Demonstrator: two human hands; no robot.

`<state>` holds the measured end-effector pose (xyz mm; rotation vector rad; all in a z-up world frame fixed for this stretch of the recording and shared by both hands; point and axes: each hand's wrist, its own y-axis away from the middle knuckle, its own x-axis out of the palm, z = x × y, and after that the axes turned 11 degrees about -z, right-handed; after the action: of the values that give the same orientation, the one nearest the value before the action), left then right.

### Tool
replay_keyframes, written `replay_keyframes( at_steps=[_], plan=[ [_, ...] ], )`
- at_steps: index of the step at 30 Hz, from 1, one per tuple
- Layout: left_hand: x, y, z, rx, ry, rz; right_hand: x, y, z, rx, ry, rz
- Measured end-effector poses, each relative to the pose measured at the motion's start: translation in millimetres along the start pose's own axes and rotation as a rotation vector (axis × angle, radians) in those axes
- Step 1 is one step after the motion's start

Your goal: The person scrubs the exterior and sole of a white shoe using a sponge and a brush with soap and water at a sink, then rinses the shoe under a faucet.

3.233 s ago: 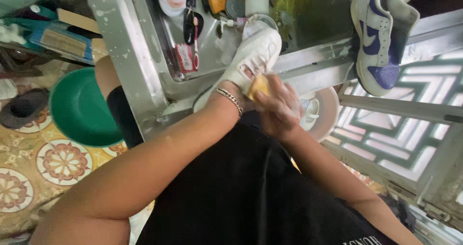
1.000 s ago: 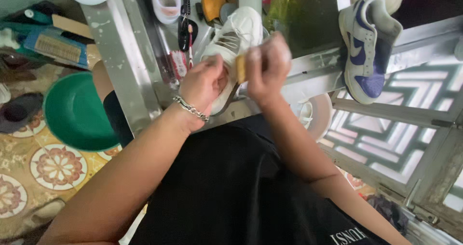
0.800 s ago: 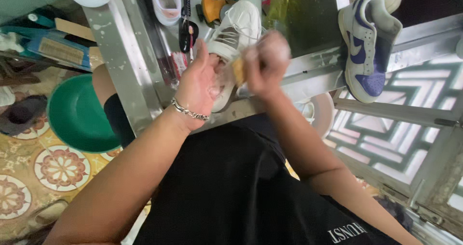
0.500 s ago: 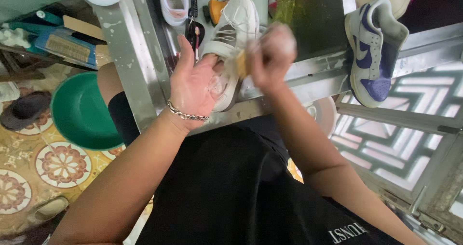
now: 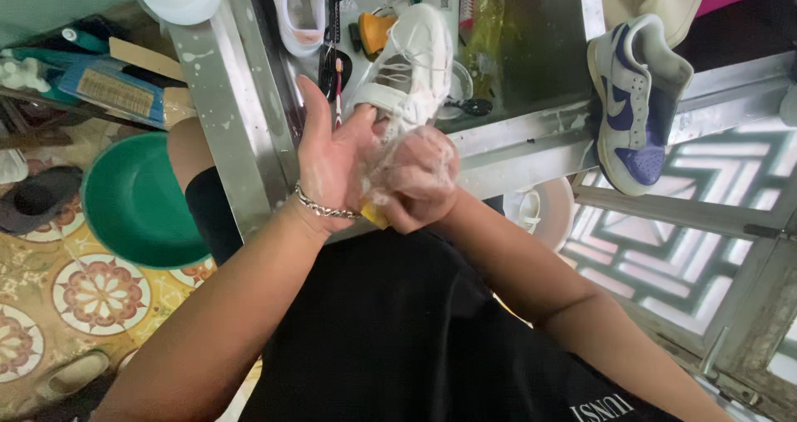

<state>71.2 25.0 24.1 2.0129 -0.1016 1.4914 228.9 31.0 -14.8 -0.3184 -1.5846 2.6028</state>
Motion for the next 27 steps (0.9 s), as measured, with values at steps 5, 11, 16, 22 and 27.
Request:
replay_keyframes(
  at_steps=[5, 11, 16, 22, 27],
  plan=[
    [-10.4, -10.7, 10.0, 0.044, 0.009, 0.034, -61.5, 4.1, -108.0, -0.054, 0.131, -0.069],
    [15.7, 0.5, 16.1, 0.012, -0.057, 0.03, -50.4, 17.3, -81.8, 0.01, 0.09, -0.061],
    [-20.1, -17.0, 35.0, 0.035, -0.057, 0.104, -71.4, 9.2, -117.1, 0.045, 0.292, -0.176],
    [7.6, -3.0, 37.7, 0.017, -0.039, 0.02, -68.4, 1.0, -82.0, 0.057, 0.144, -0.046],
    [16.9, 0.0, 44.7, -0.027, -0.083, -0.061, -39.6, -22.6, -26.1, 0.11, 0.112, -0.072]
  ],
)
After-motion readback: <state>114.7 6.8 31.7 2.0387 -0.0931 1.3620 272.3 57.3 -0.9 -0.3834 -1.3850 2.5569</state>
